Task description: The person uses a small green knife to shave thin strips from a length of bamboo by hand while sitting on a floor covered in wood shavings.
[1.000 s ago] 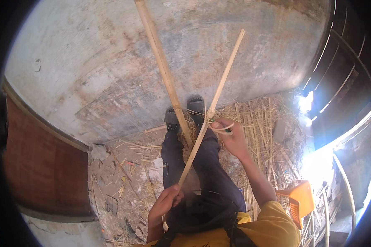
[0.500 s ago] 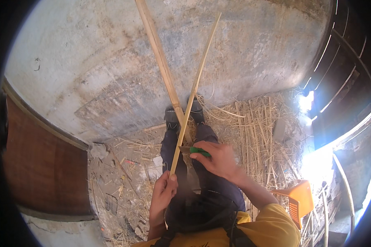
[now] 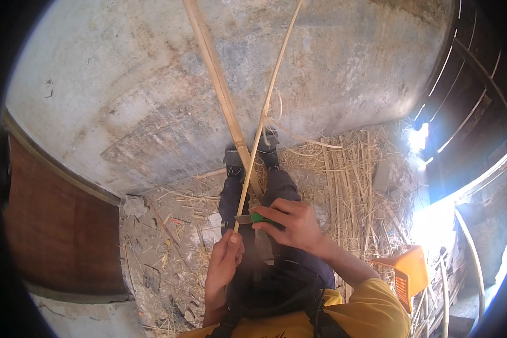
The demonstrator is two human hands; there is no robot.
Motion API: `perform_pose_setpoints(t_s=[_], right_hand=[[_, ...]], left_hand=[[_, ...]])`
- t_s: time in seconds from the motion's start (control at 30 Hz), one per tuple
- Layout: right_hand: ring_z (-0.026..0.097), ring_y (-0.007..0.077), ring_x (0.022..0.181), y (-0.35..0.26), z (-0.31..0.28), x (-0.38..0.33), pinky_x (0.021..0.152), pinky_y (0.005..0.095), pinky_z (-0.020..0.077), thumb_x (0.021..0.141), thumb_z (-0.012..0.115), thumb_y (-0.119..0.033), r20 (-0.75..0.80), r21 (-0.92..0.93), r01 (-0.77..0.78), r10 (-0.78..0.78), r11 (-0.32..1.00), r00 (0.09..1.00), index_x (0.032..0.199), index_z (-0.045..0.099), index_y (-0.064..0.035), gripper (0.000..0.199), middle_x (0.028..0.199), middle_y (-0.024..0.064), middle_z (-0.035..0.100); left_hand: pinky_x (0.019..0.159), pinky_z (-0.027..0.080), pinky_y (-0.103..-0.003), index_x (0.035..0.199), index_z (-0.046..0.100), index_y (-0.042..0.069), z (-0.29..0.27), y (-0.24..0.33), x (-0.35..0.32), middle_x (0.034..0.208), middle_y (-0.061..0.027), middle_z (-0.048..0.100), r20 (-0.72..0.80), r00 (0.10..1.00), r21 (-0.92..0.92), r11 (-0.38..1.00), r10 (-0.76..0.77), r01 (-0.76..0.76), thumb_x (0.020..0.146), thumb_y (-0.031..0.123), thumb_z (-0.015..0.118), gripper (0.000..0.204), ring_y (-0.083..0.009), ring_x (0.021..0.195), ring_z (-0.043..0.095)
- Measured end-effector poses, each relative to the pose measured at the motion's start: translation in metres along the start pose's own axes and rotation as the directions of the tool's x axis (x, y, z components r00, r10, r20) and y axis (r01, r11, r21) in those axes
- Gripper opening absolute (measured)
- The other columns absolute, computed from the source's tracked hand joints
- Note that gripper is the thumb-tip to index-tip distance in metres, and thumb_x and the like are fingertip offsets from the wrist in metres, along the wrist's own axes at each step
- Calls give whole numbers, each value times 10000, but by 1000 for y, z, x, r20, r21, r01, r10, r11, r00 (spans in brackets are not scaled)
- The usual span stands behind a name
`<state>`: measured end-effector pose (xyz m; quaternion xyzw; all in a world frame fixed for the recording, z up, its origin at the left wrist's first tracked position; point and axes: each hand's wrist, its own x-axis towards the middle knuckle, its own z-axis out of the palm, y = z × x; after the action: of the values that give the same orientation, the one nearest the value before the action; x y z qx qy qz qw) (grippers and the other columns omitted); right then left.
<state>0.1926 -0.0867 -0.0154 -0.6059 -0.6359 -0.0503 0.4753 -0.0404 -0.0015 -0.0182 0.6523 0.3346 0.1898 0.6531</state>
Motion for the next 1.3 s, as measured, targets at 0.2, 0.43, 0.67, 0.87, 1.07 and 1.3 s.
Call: perform_pose_setpoints(t_s=[0.2,0.43,0.67,0.87,1.07,1.3], right_hand=[[653,204,609,-6,0,2,539,365,519,849,962,-327,-35,-28,-7,6,1000,999,1180,860,-156,385,794,-13,658],[654,214,603,-5,-1,3,548,363,525,835,969,-314,-84,-87,-18,11,996,996,1160,864,-162,374,788,-4,662],[681,256,624,8,-13,20,571,383,533,855,964,-243,-162,-91,-101,85,991,983,1129,865,-127,313,800,41,696],[697,282,635,49,-21,38,585,392,538,903,934,-230,-317,-156,-247,188,956,930,1133,858,-80,285,806,95,716],[710,262,667,53,-19,38,612,388,523,948,896,-189,-228,-45,-287,270,957,935,1128,858,-46,233,803,132,725],[688,208,674,67,-5,22,628,370,499,983,882,-215,63,460,-546,587,701,807,1166,848,-27,264,828,133,732]], left_hand=[[608,398,-366,998,577,5,13,16,-6,721,-58,529,-97,980,349,928,171,-127,1246,329,406,442,-159,637,497],[690,450,-617,1075,572,-30,13,25,-10,821,-348,616,-90,982,451,886,164,-107,1199,205,469,285,-610,832,626],[639,438,-553,1020,555,-20,15,10,-27,737,-263,570,-104,984,448,890,144,-83,1214,237,437,343,-498,703,612],[644,466,-524,1001,555,-13,13,-9,-53,698,-214,563,-84,994,487,873,72,-22,1223,273,424,385,-460,666,635],[642,467,-570,1054,574,-6,0,-21,-56,751,-283,600,-81,996,456,890,45,-3,1210,264,485,324,-532,732,644],[614,464,-506,1044,573,-8,-9,-18,-45,734,-257,591,-80,995,371,928,57,-24,1199,262,545,313,-483,680,642]])
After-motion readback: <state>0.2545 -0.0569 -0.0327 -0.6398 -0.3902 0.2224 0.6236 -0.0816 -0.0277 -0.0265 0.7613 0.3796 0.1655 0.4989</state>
